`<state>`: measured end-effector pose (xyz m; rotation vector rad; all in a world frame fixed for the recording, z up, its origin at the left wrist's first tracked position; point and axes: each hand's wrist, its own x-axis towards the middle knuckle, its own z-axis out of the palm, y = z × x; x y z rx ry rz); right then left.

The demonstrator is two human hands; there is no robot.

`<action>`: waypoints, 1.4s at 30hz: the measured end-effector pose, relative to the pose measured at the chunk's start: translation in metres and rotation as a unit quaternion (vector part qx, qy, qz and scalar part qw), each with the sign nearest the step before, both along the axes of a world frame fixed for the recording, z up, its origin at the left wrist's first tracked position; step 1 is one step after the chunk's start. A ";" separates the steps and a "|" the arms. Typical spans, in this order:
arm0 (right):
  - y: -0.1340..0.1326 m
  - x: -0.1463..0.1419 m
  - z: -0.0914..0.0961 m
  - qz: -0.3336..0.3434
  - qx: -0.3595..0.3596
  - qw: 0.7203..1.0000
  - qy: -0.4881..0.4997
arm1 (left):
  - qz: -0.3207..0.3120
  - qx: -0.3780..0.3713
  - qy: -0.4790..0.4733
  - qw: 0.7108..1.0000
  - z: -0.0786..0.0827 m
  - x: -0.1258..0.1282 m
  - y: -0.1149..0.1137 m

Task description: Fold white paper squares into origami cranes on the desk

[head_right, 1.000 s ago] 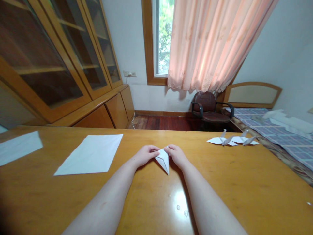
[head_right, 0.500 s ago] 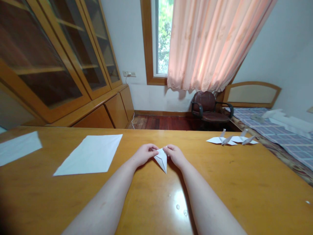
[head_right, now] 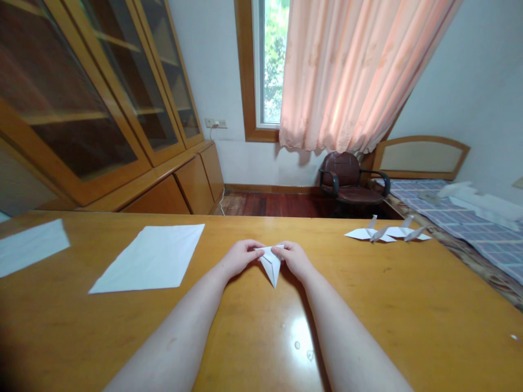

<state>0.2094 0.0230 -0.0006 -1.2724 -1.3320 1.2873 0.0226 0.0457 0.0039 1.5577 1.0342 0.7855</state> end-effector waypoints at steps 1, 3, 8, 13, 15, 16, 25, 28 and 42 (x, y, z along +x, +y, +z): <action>0.000 0.000 0.000 -0.005 -0.004 1.000 0.008 | 0.006 -0.012 -0.002 1.000 -0.001 0.000 0.001; 0.000 0.000 0.000 -0.011 -0.009 1.000 0.014 | 0.011 -0.030 -0.011 0.999 -0.003 0.000 0.002; -0.002 -0.001 0.003 -0.011 -0.008 1.000 0.002 | 0.016 -0.021 0.011 1.000 -0.002 0.000 0.001; -0.003 -0.002 0.002 0.006 -0.015 1.000 -0.015 | 0.007 -0.014 0.026 1.000 0.001 -0.001 -0.001; -0.003 -0.002 0.001 0.001 -0.015 1.000 -0.024 | 0.000 -0.009 0.030 1.000 0.001 0.000 -0.001; -0.003 -0.003 0.001 -0.004 -0.015 0.999 -0.029 | -0.003 -0.004 0.034 0.999 0.001 0.000 -0.002; -0.003 -0.006 0.002 -0.041 0.001 0.998 -0.050 | -0.003 0.058 0.076 0.995 0.002 0.001 -0.003; -0.003 -0.007 0.003 -0.052 0.001 0.997 -0.049 | -0.015 0.059 0.065 0.996 -0.002 0.002 -0.003; -0.001 -0.010 -0.003 -0.039 -0.020 0.999 0.026 | -0.010 0.091 0.081 0.993 -0.001 0.004 -0.003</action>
